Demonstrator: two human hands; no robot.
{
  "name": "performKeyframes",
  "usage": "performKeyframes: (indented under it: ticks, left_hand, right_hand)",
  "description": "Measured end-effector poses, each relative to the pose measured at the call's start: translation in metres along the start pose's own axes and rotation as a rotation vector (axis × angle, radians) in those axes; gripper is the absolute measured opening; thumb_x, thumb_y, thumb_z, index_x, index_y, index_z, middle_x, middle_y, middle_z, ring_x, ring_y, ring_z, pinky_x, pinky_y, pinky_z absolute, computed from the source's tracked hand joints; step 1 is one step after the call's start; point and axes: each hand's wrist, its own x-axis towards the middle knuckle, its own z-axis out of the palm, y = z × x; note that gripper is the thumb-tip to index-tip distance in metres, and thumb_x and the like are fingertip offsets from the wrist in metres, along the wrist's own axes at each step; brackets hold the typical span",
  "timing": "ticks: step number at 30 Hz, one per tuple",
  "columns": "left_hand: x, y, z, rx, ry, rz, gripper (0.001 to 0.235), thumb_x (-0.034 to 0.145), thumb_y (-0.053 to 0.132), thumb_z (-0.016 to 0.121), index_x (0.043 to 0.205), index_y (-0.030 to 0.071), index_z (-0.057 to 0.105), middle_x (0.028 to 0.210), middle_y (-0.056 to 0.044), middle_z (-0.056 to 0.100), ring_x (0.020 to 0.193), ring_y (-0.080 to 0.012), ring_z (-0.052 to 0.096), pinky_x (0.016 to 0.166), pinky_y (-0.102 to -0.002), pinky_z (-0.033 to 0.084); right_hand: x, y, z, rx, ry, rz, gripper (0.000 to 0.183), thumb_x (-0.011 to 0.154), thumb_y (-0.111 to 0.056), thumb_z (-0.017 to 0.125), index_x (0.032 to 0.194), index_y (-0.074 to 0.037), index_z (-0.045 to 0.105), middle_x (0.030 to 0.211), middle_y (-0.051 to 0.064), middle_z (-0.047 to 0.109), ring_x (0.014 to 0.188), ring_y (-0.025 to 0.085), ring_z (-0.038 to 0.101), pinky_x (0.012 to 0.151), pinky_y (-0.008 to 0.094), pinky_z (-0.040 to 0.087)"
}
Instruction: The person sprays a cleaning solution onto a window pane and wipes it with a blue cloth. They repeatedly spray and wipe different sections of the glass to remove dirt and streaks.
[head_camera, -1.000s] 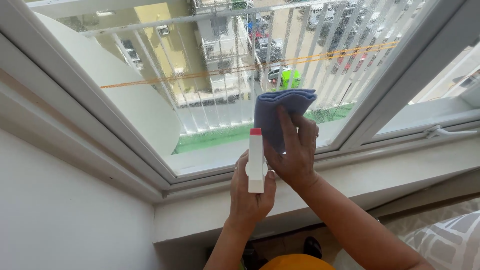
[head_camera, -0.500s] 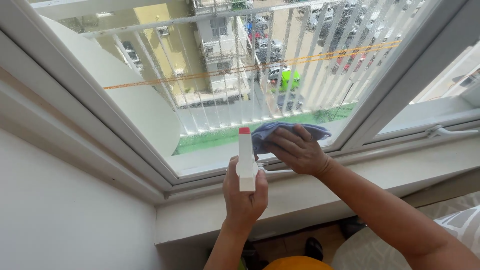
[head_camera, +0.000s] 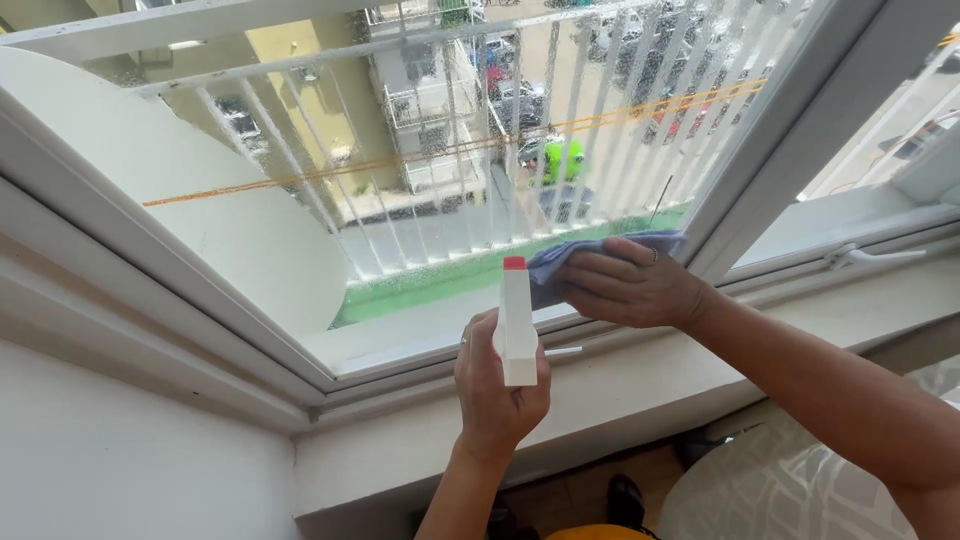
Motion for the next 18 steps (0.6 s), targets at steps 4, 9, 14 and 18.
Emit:
performKeyframes:
  ticks: [4, 9, 14, 18]
  left_hand:
    - [-0.004, -0.005, 0.003, 0.012, -0.032, -0.036, 0.043, 0.088, 0.008, 0.067, 0.126, 0.0, 0.049, 0.1, -0.012, 0.06, 0.086, -0.0281, 0.059, 0.069, -0.038, 0.052]
    - [-0.004, -0.002, 0.007, -0.024, 0.031, -0.02, 0.035, 0.088, 0.005, 0.062, 0.12, -0.001, 0.048, 0.091, -0.01, 0.054, 0.078, -0.0238, 0.052, 0.064, -0.034, 0.047]
    - [-0.001, 0.005, 0.006, -0.035, 0.047, -0.046, 0.034, 0.091, 0.008, 0.063, 0.122, 0.002, 0.048, 0.097, -0.012, 0.059, 0.085, -0.0247, 0.06, 0.072, -0.036, 0.054]
    - [0.001, 0.004, 0.005, -0.093, 0.058, -0.146, 0.027, 0.093, 0.008, 0.059, 0.117, 0.003, 0.048, 0.096, -0.01, 0.063, 0.078, -0.0217, 0.063, 0.068, -0.033, 0.055]
  right_hand:
    - [0.009, 0.044, -0.028, 0.035, 0.034, -0.009, 0.014, 0.104, -0.016, 0.059, 0.103, -0.009, 0.071, 0.113, 0.01, 0.074, 0.108, 0.024, 0.067, 0.091, 0.038, 0.049]
    - [-0.005, 0.077, -0.034, -0.133, 0.192, 0.437, 0.038, 0.111, -0.029, 0.041, 0.105, 0.0, 0.065, 0.14, 0.033, 0.062, 0.138, 0.059, 0.052, 0.126, 0.057, 0.022]
    - [-0.042, -0.013, 0.013, 0.166, -0.06, 0.072, 0.015, 0.104, -0.013, 0.051, 0.102, -0.009, 0.065, 0.127, 0.013, 0.071, 0.126, 0.03, 0.061, 0.104, 0.047, 0.037]
    - [-0.031, 0.0, 0.0, 0.266, -0.141, -0.076, 0.007, 0.106, -0.01, 0.055, 0.1, -0.009, 0.059, 0.136, 0.016, 0.068, 0.133, 0.027, 0.061, 0.117, 0.044, 0.032]
